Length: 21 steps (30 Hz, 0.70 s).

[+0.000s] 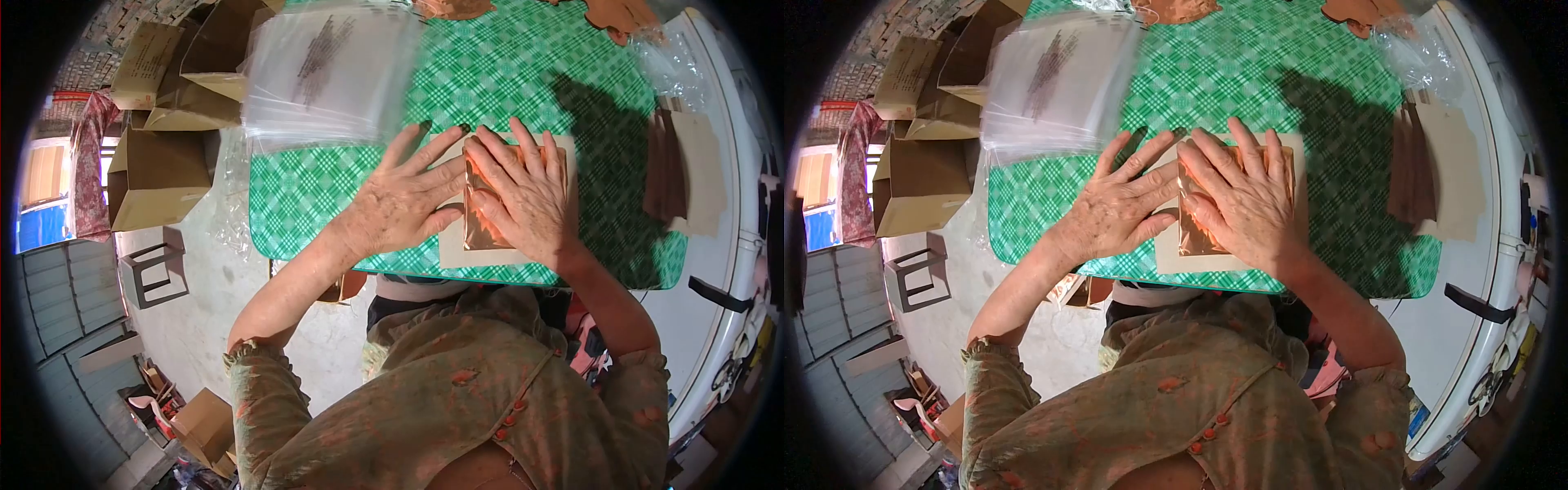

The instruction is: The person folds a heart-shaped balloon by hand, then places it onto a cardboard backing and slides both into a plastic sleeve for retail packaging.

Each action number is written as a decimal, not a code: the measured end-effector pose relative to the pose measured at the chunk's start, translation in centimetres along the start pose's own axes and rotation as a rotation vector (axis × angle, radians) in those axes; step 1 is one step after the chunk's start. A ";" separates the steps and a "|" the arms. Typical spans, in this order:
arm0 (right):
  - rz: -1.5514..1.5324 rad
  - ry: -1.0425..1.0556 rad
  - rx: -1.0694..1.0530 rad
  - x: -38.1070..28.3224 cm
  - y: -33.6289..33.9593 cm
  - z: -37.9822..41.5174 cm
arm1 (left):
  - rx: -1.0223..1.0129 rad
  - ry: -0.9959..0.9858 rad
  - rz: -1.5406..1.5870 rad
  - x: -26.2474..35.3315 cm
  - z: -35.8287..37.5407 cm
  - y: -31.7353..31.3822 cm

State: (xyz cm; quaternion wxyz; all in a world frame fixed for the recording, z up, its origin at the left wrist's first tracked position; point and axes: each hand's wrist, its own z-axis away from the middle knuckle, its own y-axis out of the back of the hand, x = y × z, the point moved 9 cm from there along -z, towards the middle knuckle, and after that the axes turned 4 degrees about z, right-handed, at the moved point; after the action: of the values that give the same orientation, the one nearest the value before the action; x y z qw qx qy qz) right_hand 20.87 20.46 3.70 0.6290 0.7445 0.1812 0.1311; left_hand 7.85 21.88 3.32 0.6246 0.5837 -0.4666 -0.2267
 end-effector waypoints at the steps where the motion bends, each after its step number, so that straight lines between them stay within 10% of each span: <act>1: -0.002 -0.001 -0.005 0.0 0.0 0.0 | -0.008 0.006 -0.008 0.3 0.0 0.0; 21: -0.016 0.001 0.006 -0.2 -0.1 -0.1 | 0.034 0.033 -0.038 1.5 0.8 -0.4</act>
State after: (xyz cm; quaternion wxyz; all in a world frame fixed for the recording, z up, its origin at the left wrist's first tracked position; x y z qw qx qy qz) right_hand 20.63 20.44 3.67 0.6278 0.7448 0.1881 0.1259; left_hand 8.02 20.15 3.30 0.6177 0.6067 -0.4490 -0.2208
